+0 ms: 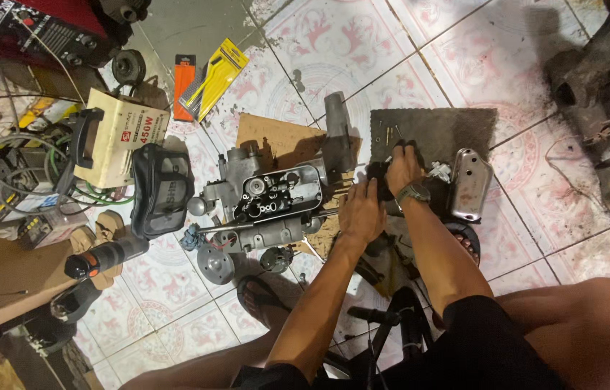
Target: The person sits on the floor and works on a disassembled engine block placed on a piece of cardboard. They use a wrench to tighten bolts on the engine and later use a screwdriver to adjust internal components.
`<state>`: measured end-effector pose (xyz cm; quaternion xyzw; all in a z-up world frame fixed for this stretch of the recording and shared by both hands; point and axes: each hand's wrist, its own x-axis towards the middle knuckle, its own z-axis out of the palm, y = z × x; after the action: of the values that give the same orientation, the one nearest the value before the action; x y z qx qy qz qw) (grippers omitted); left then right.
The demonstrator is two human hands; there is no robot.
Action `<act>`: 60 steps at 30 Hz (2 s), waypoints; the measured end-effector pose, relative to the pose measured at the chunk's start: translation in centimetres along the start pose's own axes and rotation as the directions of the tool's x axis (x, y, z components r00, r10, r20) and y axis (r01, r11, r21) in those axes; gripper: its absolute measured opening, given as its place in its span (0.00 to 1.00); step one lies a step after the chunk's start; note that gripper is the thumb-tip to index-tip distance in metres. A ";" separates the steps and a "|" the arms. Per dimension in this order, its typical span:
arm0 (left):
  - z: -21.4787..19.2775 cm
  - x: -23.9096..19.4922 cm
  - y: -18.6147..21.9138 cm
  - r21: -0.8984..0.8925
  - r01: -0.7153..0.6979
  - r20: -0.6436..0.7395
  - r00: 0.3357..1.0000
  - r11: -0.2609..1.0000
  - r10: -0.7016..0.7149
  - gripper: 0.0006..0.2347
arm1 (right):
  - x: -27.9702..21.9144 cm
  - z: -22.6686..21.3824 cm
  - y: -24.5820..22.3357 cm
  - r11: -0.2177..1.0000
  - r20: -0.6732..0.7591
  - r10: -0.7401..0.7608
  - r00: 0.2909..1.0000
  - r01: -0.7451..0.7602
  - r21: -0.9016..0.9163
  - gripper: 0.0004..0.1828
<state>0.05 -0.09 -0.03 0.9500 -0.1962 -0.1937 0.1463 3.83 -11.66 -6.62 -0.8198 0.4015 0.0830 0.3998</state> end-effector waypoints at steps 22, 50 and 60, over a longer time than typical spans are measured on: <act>-11.2 -8.6 0.0 -0.481 -0.071 -0.444 0.879 0.874 -0.173 0.20 | -11.1 -9.6 -14.3 0.785 0.596 -0.473 0.649 0.617 -0.050 0.12; -13.2 -7.8 -12.7 -0.258 0.117 -0.768 0.578 0.959 -0.277 0.16 | -11.9 -1.1 -16.2 0.543 0.321 -0.802 0.504 0.839 0.040 0.08; -13.9 -7.9 -12.3 -0.232 0.084 -0.816 0.526 0.969 -0.241 0.16 | -13.0 -2.4 -18.0 0.515 0.386 -0.810 0.441 0.851 0.107 0.08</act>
<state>3.19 16.93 10.32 0.9251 0.0040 0.2558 0.2806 7.77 0.71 11.52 -0.8954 -0.1449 0.0575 0.4170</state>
